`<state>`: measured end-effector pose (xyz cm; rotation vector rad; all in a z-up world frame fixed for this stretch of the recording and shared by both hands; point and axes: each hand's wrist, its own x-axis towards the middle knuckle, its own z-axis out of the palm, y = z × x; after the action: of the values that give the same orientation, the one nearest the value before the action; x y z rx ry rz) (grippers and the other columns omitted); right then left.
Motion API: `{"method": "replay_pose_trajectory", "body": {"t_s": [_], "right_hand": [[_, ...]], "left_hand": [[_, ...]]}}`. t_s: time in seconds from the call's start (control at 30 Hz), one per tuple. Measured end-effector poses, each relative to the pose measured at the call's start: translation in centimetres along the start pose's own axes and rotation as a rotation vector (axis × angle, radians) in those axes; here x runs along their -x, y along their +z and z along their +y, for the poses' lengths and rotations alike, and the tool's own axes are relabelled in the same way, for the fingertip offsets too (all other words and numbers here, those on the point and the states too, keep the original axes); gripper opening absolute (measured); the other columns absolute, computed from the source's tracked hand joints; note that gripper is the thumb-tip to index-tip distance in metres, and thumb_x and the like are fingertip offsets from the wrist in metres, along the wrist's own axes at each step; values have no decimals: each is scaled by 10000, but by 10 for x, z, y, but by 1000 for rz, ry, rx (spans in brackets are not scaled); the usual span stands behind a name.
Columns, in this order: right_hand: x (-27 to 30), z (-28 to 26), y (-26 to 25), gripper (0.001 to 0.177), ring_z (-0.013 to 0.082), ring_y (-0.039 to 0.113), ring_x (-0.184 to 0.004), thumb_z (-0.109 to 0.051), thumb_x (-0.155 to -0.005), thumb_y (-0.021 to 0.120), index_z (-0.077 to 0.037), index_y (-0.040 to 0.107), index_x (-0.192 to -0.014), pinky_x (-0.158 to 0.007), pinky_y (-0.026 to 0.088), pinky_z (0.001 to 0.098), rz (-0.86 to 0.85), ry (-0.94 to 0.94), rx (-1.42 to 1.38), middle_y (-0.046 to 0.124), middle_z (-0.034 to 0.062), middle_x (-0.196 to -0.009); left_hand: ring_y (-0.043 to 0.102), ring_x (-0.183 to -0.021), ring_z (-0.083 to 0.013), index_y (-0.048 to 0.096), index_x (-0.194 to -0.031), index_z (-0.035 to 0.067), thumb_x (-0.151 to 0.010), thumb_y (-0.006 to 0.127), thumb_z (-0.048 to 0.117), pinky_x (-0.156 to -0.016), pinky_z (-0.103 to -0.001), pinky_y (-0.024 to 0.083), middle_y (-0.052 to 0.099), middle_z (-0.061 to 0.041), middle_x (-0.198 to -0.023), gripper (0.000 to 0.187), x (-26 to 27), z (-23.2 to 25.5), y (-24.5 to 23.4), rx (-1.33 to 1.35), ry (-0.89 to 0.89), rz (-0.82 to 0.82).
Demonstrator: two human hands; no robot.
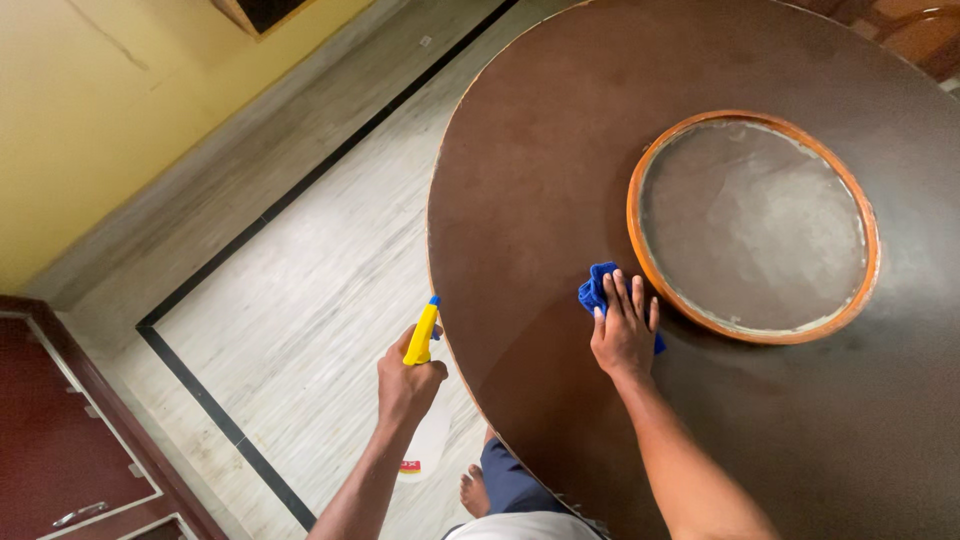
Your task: The person sprays liquid onto a circular table and a centered decorative tray, then wipes the surfaces with a blue cloth.
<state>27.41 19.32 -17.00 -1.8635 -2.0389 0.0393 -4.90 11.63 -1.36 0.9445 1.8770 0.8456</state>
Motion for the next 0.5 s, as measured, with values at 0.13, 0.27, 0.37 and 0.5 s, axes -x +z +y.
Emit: {"method": "replay_pose_trajectory", "body": {"t_s": [0.13, 0.27, 0.37, 0.5], "right_hand": [[-5, 8, 1, 576, 323, 260, -1565, -299, -1026, 494, -132, 428, -1573, -1246, 154, 594, 11, 14, 5, 390, 45, -1656], [-8, 15, 3, 572, 320, 255, -1567, -304, -1033, 491, -125, 438, -1573, -1250, 133, 593, 20, 21, 1, 387, 53, -1660], [-13, 20, 2, 575, 317, 241, -1572, -309, -1032, 488, -123, 434, -1573, -1257, 115, 589, 16, 31, 13, 384, 51, -1661], [-18, 24, 0, 576, 309, 224, -1577, -304, -1035, 479, -128, 423, -1581, -1261, 102, 580, 2, 61, -9, 370, 54, -1670]], "left_hand": [[561, -622, -124, 699, -1096, 85, -673, 674, -55, -626, -318, 499, 589, -21, -669, 446, -3, -1, 3, 67, 41, -51], [570, -663, -135, 719, -1122, 82, -665, 681, -72, -650, -323, 517, 582, -53, -716, 484, -6, -3, 12, 83, 49, -81], [617, -707, -132, 710, -1121, 75, -666, 679, -67, -675, -320, 537, 647, -47, -789, 477, -10, -1, 17, 108, 65, -91], [654, -721, -151, 716, -1144, 72, -665, 672, -72, -689, -320, 545, 692, -73, -816, 502, -16, 3, 18, 57, 72, -105]]}}
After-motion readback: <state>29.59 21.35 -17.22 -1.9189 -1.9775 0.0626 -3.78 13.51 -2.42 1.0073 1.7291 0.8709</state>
